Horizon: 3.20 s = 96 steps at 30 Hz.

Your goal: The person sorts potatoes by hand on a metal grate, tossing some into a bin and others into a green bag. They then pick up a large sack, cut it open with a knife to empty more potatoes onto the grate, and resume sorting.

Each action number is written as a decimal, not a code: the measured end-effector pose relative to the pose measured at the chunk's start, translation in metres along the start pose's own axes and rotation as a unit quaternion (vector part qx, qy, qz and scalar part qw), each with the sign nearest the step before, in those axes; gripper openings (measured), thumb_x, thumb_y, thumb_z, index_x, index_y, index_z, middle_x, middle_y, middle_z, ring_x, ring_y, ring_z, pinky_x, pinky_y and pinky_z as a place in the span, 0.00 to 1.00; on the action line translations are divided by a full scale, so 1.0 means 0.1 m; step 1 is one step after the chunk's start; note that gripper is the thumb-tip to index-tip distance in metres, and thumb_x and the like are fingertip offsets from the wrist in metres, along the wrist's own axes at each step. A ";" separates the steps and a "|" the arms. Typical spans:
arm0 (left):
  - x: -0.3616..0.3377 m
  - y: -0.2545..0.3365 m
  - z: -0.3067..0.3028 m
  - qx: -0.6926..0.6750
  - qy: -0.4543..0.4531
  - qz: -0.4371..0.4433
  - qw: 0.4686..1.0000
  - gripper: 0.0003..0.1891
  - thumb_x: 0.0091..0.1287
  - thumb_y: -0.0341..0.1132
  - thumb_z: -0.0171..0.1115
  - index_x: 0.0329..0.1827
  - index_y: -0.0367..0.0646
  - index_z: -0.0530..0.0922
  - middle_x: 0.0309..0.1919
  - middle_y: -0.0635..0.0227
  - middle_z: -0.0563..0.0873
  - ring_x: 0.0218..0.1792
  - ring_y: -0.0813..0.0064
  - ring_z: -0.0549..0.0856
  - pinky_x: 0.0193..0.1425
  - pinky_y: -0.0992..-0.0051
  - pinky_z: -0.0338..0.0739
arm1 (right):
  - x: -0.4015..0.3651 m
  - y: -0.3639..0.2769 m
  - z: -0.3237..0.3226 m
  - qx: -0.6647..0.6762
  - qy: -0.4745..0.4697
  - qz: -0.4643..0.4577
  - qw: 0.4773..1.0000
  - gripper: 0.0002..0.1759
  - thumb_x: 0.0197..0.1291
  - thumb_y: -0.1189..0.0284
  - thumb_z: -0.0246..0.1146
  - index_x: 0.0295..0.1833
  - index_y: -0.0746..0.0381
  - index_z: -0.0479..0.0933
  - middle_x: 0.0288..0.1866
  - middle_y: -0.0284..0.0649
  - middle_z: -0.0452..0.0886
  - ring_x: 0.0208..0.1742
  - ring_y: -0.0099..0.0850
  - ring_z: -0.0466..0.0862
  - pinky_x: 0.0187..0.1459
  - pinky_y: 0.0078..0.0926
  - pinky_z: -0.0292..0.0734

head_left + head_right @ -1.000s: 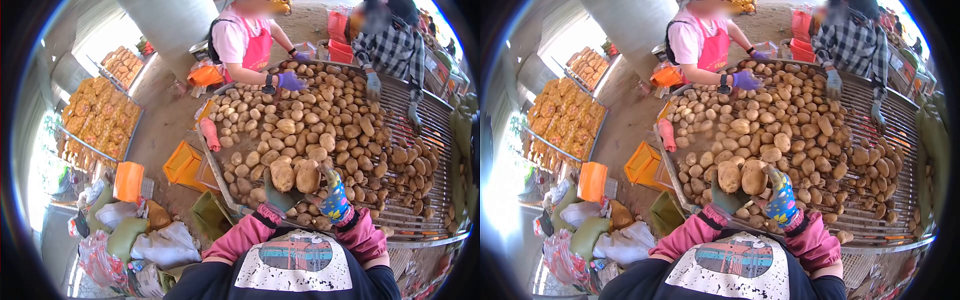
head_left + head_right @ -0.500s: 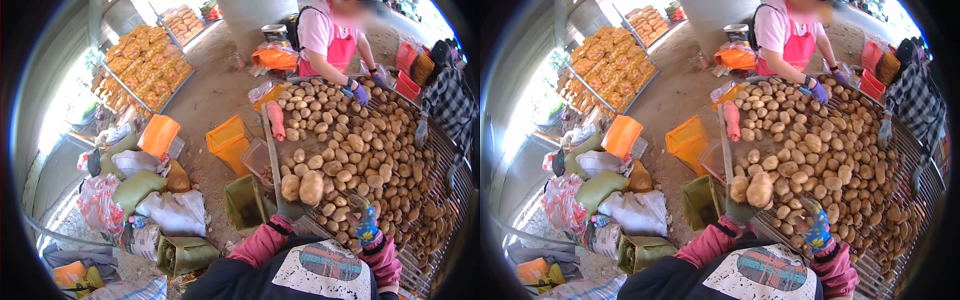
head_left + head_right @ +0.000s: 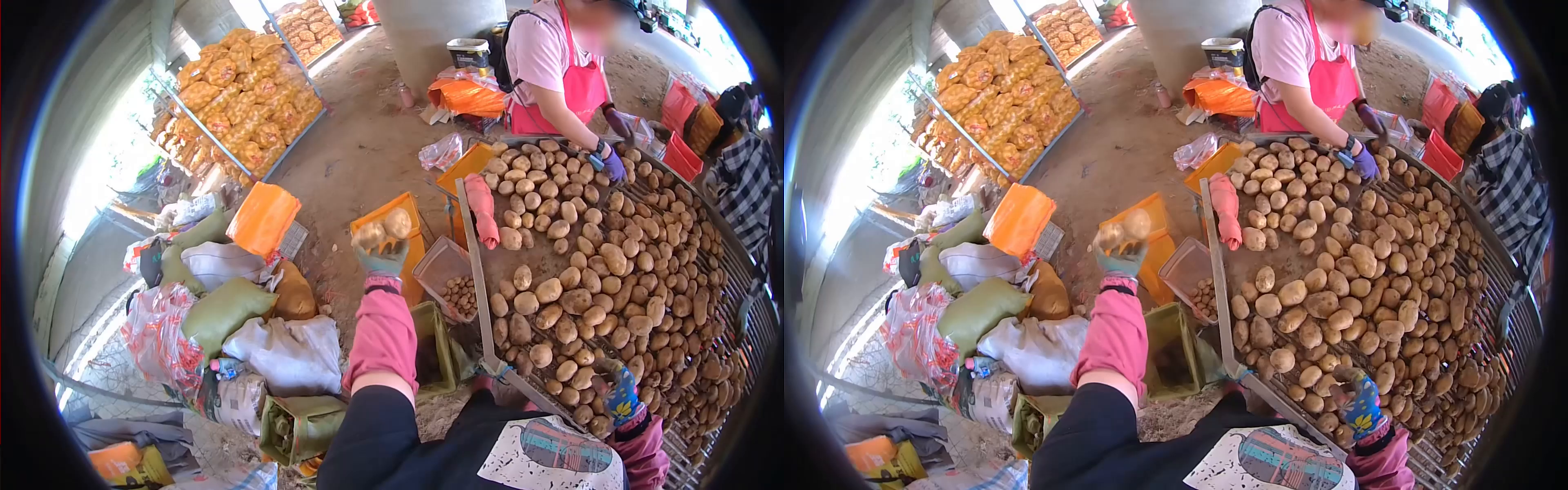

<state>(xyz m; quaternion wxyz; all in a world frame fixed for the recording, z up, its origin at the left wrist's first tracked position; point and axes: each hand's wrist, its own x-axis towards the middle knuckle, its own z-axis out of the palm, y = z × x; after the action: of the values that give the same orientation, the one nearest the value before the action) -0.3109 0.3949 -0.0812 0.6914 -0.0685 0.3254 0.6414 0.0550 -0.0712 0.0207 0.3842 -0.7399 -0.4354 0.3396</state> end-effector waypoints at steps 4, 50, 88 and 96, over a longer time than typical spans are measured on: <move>0.31 -0.21 -0.30 0.159 0.047 0.065 0.984 0.41 0.63 0.67 0.57 0.71 0.48 0.65 0.68 0.60 0.68 0.63 0.60 0.73 0.64 0.51 0.71 | -0.08 -0.16 0.12 -0.005 0.015 -0.023 1.000 0.19 0.59 0.76 0.68 0.56 0.66 0.77 0.48 0.42 0.84 0.47 0.30 0.84 0.47 0.28 0.80; -1.57 -3.56 0.18 0.725 -0.473 -0.199 0.459 0.37 0.60 0.44 0.73 0.69 0.41 0.66 0.63 0.59 0.76 0.64 0.61 0.77 0.63 0.61 0.77 | -1.18 1.33 -0.58 -0.162 0.299 0.117 0.933 0.21 0.60 0.75 0.67 0.60 0.63 0.76 0.51 0.47 0.83 0.54 0.41 0.83 0.54 0.33 0.78; -1.70 -4.31 0.88 0.733 -0.661 -0.010 0.158 0.43 0.43 0.56 0.79 0.66 0.57 0.75 0.77 0.53 0.56 0.75 0.53 0.60 0.78 0.62 0.59 | 1.20 1.36 -1.18 -0.224 0.130 0.185 0.948 0.39 0.53 0.66 0.71 0.72 0.55 0.67 0.68 0.51 0.70 0.62 0.49 0.78 0.64 0.39 0.75; -2.32 -3.52 0.39 0.161 -0.359 -0.518 0.760 0.39 0.66 0.68 0.51 0.70 0.48 0.68 0.66 0.64 0.75 0.65 0.58 0.76 0.60 0.54 0.78 | 0.57 0.95 -0.69 0.683 0.101 0.139 0.710 0.35 0.62 0.55 0.65 0.68 0.65 0.68 0.61 0.48 0.78 0.59 0.42 0.82 0.59 0.43 0.81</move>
<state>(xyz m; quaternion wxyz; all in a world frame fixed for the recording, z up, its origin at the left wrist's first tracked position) 0.0392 0.1605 -0.0393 0.9851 0.1214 0.0666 0.1015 0.1714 -0.0692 -0.0378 0.7747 -0.3577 0.0642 0.5174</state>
